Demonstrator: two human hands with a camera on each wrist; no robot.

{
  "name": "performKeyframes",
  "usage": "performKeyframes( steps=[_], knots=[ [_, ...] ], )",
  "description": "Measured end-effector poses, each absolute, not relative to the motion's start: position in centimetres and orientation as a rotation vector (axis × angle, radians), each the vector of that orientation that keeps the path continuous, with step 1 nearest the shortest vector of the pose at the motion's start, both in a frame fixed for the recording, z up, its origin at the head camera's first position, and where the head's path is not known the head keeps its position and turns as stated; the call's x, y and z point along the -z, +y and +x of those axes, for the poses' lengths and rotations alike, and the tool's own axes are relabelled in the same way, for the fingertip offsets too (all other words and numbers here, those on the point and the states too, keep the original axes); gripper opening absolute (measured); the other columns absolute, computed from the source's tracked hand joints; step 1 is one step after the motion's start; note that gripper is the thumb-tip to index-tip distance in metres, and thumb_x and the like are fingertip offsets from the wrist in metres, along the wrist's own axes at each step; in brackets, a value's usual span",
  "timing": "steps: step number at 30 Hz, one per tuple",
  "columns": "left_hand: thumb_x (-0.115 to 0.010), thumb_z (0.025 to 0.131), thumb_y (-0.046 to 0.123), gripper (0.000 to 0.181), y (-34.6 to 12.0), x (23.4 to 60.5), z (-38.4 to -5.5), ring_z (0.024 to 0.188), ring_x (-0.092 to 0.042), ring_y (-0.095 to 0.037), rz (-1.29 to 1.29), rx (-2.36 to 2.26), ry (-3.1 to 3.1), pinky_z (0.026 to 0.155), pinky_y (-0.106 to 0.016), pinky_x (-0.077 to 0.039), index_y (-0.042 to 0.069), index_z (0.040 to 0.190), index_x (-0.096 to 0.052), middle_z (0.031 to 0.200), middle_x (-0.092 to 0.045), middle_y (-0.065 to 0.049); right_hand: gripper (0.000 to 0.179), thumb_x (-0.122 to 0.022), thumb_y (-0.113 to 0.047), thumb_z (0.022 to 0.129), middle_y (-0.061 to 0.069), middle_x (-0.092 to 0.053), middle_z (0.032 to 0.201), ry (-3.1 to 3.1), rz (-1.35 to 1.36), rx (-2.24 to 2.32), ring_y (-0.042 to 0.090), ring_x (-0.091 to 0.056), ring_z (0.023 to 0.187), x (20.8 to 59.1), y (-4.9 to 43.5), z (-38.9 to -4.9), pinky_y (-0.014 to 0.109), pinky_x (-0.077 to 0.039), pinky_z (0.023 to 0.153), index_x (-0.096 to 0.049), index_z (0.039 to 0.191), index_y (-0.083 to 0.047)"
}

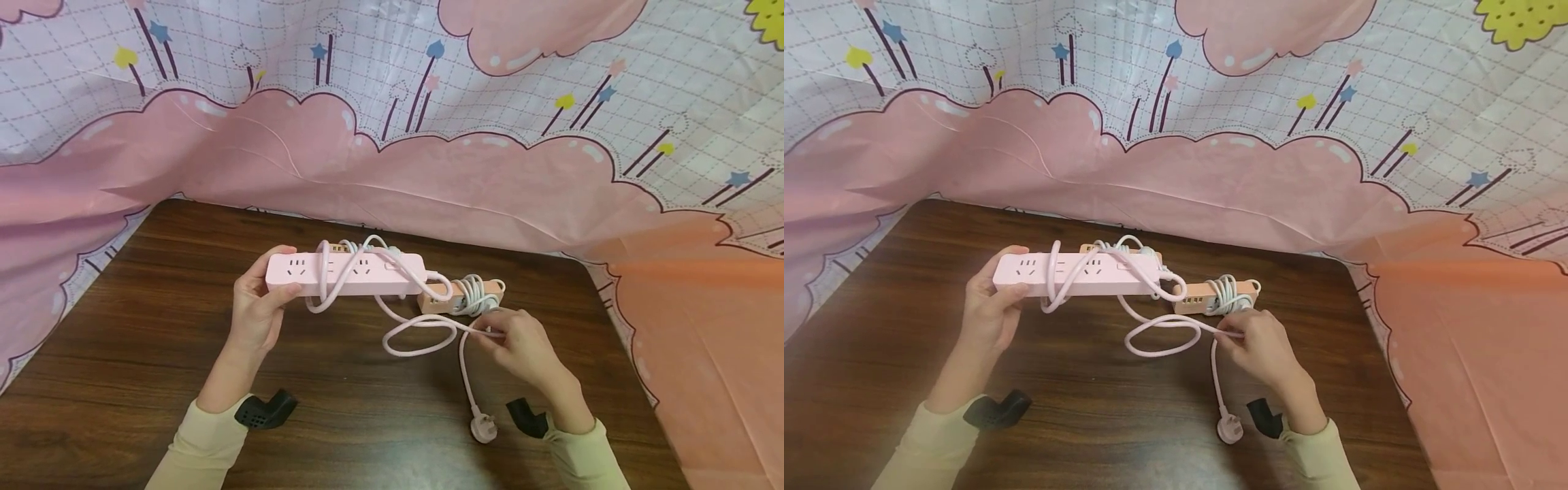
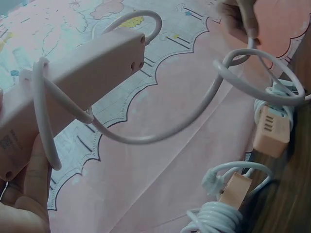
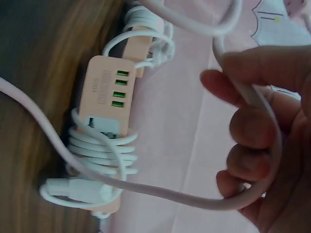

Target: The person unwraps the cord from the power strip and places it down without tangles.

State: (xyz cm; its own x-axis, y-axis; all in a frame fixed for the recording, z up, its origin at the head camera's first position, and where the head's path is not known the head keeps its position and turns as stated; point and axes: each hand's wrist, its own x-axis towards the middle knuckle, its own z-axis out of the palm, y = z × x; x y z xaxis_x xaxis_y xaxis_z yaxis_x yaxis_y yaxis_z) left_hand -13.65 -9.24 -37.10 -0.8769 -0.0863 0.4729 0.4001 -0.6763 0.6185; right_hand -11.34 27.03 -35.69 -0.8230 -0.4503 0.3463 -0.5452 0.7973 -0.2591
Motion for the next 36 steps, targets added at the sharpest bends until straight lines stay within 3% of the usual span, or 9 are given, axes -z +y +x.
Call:
performKeyframes(
  steps=[5,11,19,36],
  knots=[
    [-0.066,0.076,-0.015,0.035,-10.1,36.9,-13.7,0.089,-0.057,-0.017,-0.602,2.594,-1.046,0.071,-0.022,-0.053,-0.001,0.108,-0.066,0.101,-0.060,-0.011,0.018,-0.074,-0.014,0.076,-0.017,-0.042,0.055,-2.903,0.617,-0.448,0.001,-0.036,0.050,35.9,28.0,-10.7,0.024,-0.029,0.046,-0.060,0.069,-0.023],
    [-0.065,0.076,-0.016,0.035,-11.2,36.8,-13.7,0.088,-0.058,-0.017,-0.562,2.594,-1.001,0.070,-0.022,-0.054,-0.001,0.108,-0.066,0.099,-0.060,-0.011,0.020,-0.073,-0.016,0.078,-0.018,-0.048,0.056,-3.047,0.548,-0.444,0.000,-0.042,0.051,36.5,30.4,-9.3,0.025,-0.033,0.047,-0.058,0.066,-0.023],
    [-0.065,0.075,-0.019,0.033,-14.3,36.0,-14.0,0.086,-0.062,-0.023,-0.495,2.617,-0.736,0.068,-0.029,-0.055,-0.012,0.107,-0.061,0.095,-0.059,-0.017,0.015,-0.074,-0.018,0.079,-0.014,-0.058,0.062,-3.210,0.308,-0.422,0.002,-0.051,0.056,38.6,36.0,-6.4,0.030,-0.040,0.050,-0.063,0.069,-0.021],
    [-0.063,0.078,-0.016,0.032,-12.0,36.5,-13.9,0.089,-0.057,-0.017,-0.570,2.625,-0.984,0.071,-0.024,-0.054,-0.002,0.107,-0.066,0.099,-0.058,-0.011,0.021,-0.079,-0.011,0.064,-0.007,-0.053,0.056,-3.429,0.213,-0.415,0.010,-0.045,0.051,41.7,37.6,-5.9,0.030,-0.038,0.047,-0.059,0.057,-0.015]
  ],
)
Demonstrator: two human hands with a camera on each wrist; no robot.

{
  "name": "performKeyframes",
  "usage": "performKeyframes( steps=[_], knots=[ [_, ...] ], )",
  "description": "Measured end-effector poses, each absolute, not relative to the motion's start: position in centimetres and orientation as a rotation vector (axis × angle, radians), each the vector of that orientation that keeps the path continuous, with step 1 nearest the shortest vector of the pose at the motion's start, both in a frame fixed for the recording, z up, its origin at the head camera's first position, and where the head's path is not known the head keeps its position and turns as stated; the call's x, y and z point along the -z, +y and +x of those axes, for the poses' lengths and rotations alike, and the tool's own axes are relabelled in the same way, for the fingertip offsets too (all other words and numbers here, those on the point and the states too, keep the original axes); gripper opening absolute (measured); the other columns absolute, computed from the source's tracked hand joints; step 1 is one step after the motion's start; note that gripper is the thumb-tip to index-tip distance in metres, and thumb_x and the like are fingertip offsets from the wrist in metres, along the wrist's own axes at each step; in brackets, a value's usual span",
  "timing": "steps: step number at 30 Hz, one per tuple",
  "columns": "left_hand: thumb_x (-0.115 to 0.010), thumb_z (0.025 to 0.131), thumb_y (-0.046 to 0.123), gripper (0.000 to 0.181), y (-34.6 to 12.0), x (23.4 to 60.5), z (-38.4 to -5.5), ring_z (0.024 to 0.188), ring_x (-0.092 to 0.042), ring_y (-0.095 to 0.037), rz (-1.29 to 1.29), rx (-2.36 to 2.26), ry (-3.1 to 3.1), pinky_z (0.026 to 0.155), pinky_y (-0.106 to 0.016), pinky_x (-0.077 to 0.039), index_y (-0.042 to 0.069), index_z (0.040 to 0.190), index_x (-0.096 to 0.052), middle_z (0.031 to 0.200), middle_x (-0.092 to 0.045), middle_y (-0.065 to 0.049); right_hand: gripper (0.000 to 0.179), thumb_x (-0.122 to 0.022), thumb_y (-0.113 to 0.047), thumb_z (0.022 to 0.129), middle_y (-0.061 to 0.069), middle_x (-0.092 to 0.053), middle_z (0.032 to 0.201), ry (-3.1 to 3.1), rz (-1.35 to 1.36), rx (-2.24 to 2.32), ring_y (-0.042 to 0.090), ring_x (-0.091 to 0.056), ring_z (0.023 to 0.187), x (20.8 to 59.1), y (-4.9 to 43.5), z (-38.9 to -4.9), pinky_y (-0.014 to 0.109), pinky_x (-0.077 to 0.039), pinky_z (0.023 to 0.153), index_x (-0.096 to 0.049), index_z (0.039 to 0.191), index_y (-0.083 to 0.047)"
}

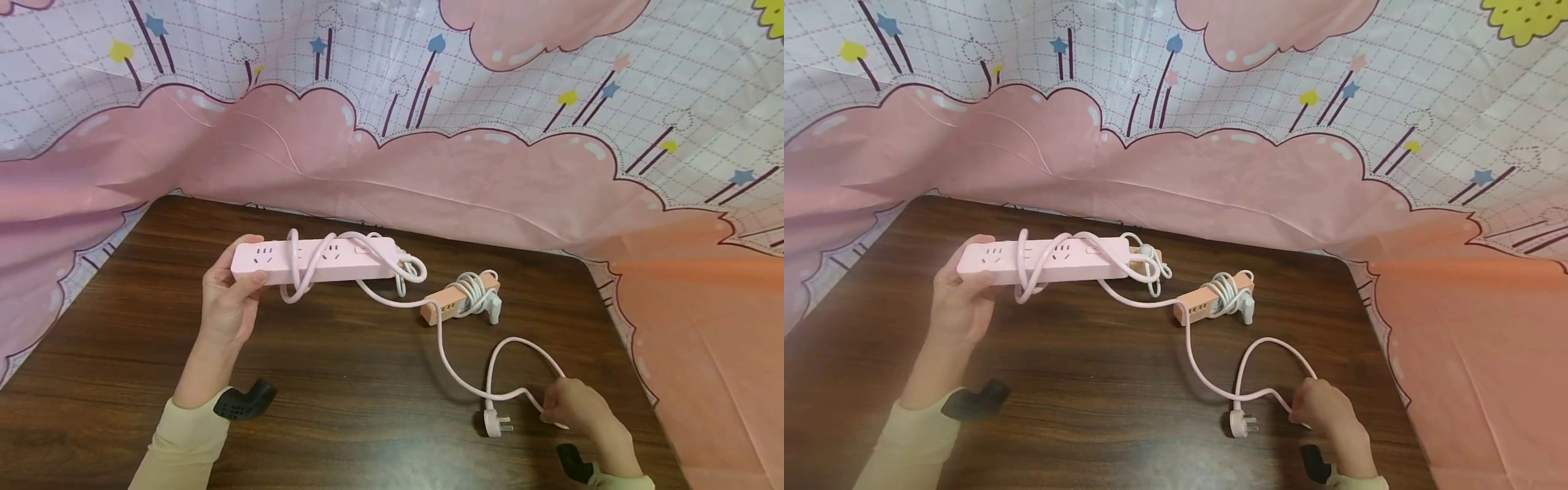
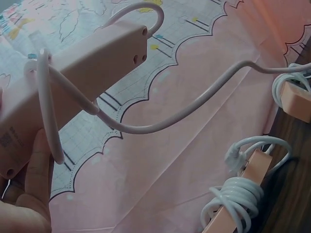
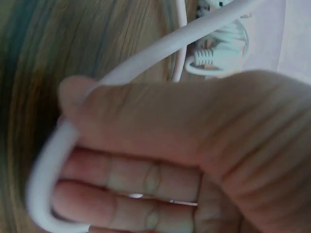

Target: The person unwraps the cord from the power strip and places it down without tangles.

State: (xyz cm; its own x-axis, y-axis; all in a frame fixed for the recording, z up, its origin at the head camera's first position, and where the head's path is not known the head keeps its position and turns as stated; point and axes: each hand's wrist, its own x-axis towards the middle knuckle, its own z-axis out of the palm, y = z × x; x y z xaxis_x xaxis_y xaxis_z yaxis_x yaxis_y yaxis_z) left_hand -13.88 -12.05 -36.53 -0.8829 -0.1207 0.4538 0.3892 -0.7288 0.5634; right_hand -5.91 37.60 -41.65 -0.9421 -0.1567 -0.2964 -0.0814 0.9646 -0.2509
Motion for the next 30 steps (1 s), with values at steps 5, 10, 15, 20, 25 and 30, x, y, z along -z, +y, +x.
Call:
performKeyframes(
  steps=[5,10,15,20,25,30],
  knots=[
    [-0.063,0.077,-0.018,0.035,-11.3,36.6,-14.0,0.090,-0.056,-0.018,-0.576,2.628,-1.014,0.071,-0.024,-0.054,-0.001,0.107,-0.066,0.101,-0.060,-0.012,0.019,-0.075,-0.007,0.065,-0.006,-0.053,0.055,2.784,-0.178,0.337,0.010,-0.046,0.051,41.3,36.6,-6.6,0.030,-0.040,0.046,-0.059,0.056,-0.013],
    [-0.064,0.076,-0.018,0.036,-10.8,36.6,-14.0,0.090,-0.056,-0.017,-0.590,2.630,-1.032,0.071,-0.023,-0.053,0.000,0.107,-0.066,0.102,-0.063,-0.012,0.015,-0.076,-0.015,0.075,-0.007,-0.059,0.061,2.956,-0.320,0.376,0.010,-0.052,0.054,40.2,33.9,-7.9,0.031,-0.043,0.049,-0.063,0.067,-0.013],
    [-0.067,0.075,-0.013,0.036,-10.2,36.6,-13.9,0.088,-0.058,-0.015,-0.612,2.600,-1.079,0.069,-0.020,-0.052,0.003,0.107,-0.067,0.101,-0.064,-0.009,0.008,-0.073,-0.009,0.079,-0.002,-0.066,0.076,3.124,-0.610,0.692,0.011,-0.060,0.066,39.6,28.9,-10.0,0.031,-0.049,0.058,-0.069,0.086,-0.008],
    [-0.070,0.075,-0.011,0.035,-9.6,36.6,-13.7,0.088,-0.057,-0.015,-0.650,2.599,-1.089,0.070,-0.020,-0.051,0.002,0.108,-0.067,0.102,-0.065,-0.009,0.027,-0.076,-0.001,0.074,0.009,-0.067,0.091,3.175,-1.007,1.036,0.021,-0.063,0.085,40.0,24.2,-12.2,0.035,-0.051,0.073,-0.066,0.100,0.000],
    [-0.074,0.074,-0.006,0.035,-9.1,36.6,-13.5,0.090,-0.057,-0.014,-0.654,2.609,-1.096,0.072,-0.020,-0.050,0.004,0.107,-0.067,0.102,-0.066,-0.008,0.031,-0.074,-0.004,0.077,0.009,-0.067,0.093,3.084,-1.153,1.145,0.022,-0.063,0.080,39.6,20.7,-13.4,0.037,-0.050,0.069,-0.065,0.107,-0.001],
    [-0.074,0.074,-0.006,0.035,-8.7,36.4,-13.2,0.090,-0.057,-0.014,-0.651,2.635,-1.096,0.072,-0.021,-0.050,0.003,0.107,-0.067,0.101,-0.065,-0.008,0.027,-0.067,-0.010,0.086,0.012,-0.066,0.103,2.827,-0.991,1.263,0.022,-0.064,0.086,39.0,18.5,-13.8,0.037,-0.053,0.074,-0.064,0.111,-0.002]
  ],
)
